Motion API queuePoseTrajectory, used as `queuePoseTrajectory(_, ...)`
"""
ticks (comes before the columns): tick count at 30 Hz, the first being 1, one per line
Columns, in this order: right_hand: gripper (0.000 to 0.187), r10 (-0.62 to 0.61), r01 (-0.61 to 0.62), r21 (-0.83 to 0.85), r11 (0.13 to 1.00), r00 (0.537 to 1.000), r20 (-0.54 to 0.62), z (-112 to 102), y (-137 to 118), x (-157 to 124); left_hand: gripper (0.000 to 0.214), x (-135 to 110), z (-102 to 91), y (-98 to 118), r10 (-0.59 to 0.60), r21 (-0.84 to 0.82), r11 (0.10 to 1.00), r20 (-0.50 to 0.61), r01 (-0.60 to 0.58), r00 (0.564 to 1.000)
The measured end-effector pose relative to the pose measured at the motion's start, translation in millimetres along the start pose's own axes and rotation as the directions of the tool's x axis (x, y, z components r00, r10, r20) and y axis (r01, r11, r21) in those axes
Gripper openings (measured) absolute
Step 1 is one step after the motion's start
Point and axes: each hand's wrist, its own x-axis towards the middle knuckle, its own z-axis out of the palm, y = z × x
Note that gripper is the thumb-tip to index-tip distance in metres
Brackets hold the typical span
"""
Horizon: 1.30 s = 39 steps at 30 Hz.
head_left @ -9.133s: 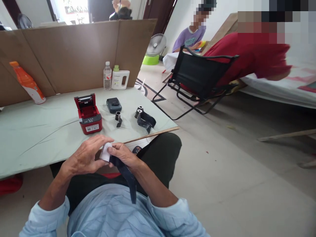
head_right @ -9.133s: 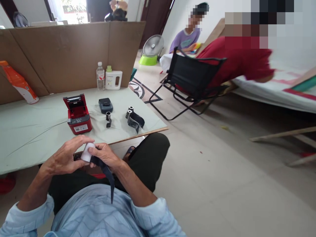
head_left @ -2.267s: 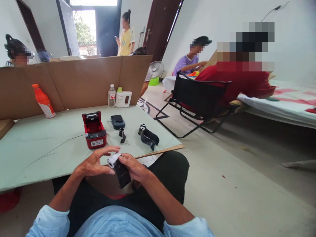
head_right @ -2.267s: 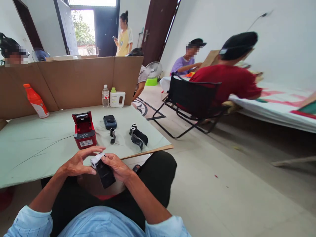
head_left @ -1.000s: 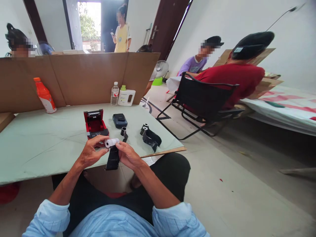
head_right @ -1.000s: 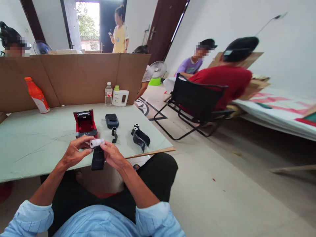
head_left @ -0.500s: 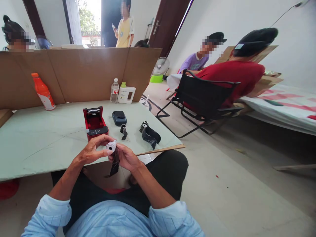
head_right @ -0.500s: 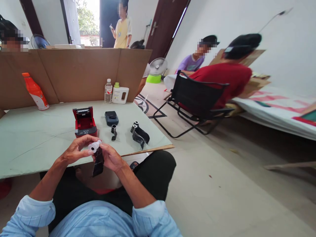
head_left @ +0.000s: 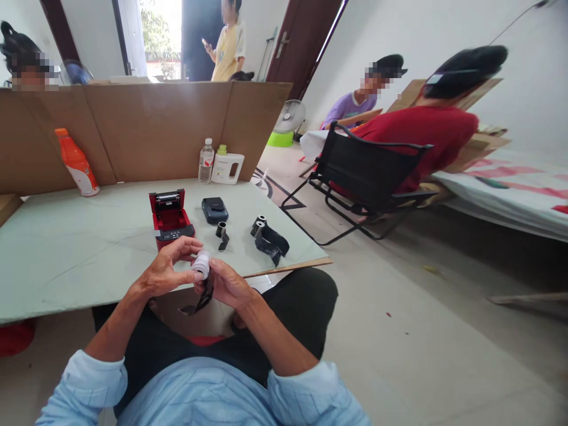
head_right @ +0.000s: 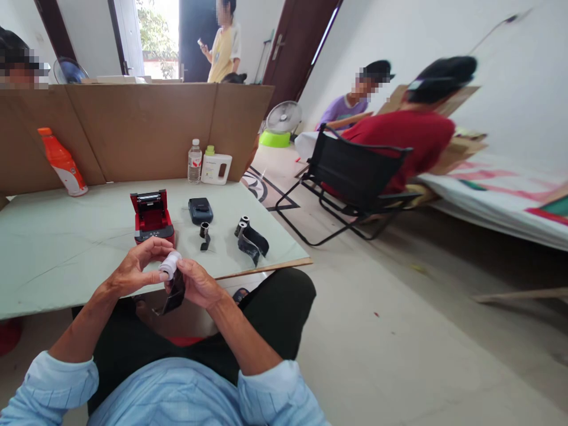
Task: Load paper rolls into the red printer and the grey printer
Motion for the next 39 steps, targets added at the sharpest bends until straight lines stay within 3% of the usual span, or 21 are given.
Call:
queuePoseTrajectory(6, 0.053, 0.014, -0.009, -0.064, 0.998, 0.997, 0.072, 15, -6, -6, 0.059, -2, -5.4, 9, 0.052, 0.121, 0.991, 0.084, -0.062, 0.995)
queuePoseTrajectory(12, 0.056, 0.070, -0.069, -0.150, 0.986, 0.998, 0.005, 14, -8, -12, 0.058, 1, -11.1, 31, 0.059, 0.323, 0.937, 0.235, -0.135, 0.970)
queuePoseTrajectory(15, 0.059, 0.079, -0.077, -0.190, 0.979, 0.997, 0.001, 13, -10, -12, 0.057, 3, -12.4, 38, 0.044, 0.380, 0.914, 0.259, -0.144, 0.965)
queuePoseTrajectory(18, 0.060, 0.017, -0.017, -0.169, 0.985, 1.000, -0.001, 17, -13, -11, 0.058, 3, -8.3, 32, 0.084, 0.284, 0.949, 0.179, -0.134, 0.980)
queuePoseTrajectory(21, 0.061, -0.071, 0.068, -0.136, 0.988, 0.997, -0.014, 25, -14, -10, 0.064, 0, 4.2, 14, 0.132, 0.051, 0.990, 0.045, -0.134, 0.990)
queuePoseTrajectory(24, 0.060, -0.125, 0.121, -0.110, 0.987, 0.992, -0.030, 32, -15, -12, 0.070, -3, 19.2, -3, 0.130, -0.208, 0.968, -0.060, -0.140, 0.990)
queuePoseTrajectory(27, 0.059, -0.147, 0.139, -0.106, 0.985, 0.987, -0.069, 34, -16, -15, 0.069, -4, 22.4, -4, 0.118, -0.283, 0.950, -0.068, -0.132, 0.991)
queuePoseTrajectory(29, 0.060, -0.110, 0.096, -0.142, 0.985, 0.990, -0.092, 31, -19, -18, 0.066, -3, 14.9, 8, 0.140, -0.135, 0.981, -0.002, -0.139, 0.990)
queuePoseTrajectory(31, 0.059, -0.040, 0.016, -0.208, 0.978, 0.993, -0.114, 27, -23, -21, 0.061, -1, 4.2, 26, 0.156, 0.142, 0.975, 0.095, -0.168, 0.983)
queuePoseTrajectory(35, 0.060, 0.030, -0.079, -0.318, 0.945, 0.987, -0.156, 22, -28, -26, 0.049, -1, -5.9, 60, 0.091, 0.611, 0.749, 0.288, -0.256, 0.953)
queuePoseTrajectory(37, 0.059, 0.026, -0.082, -0.325, 0.942, 0.984, -0.175, 23, -27, -26, 0.047, -2, -3.3, 67, 0.062, 0.706, 0.647, 0.327, -0.288, 0.943)
queuePoseTrajectory(39, 0.056, 0.018, -0.076, -0.305, 0.949, 0.982, -0.190, 25, -24, -26, 0.047, -4, 0.3, 68, 0.057, 0.723, 0.623, 0.340, -0.300, 0.939)
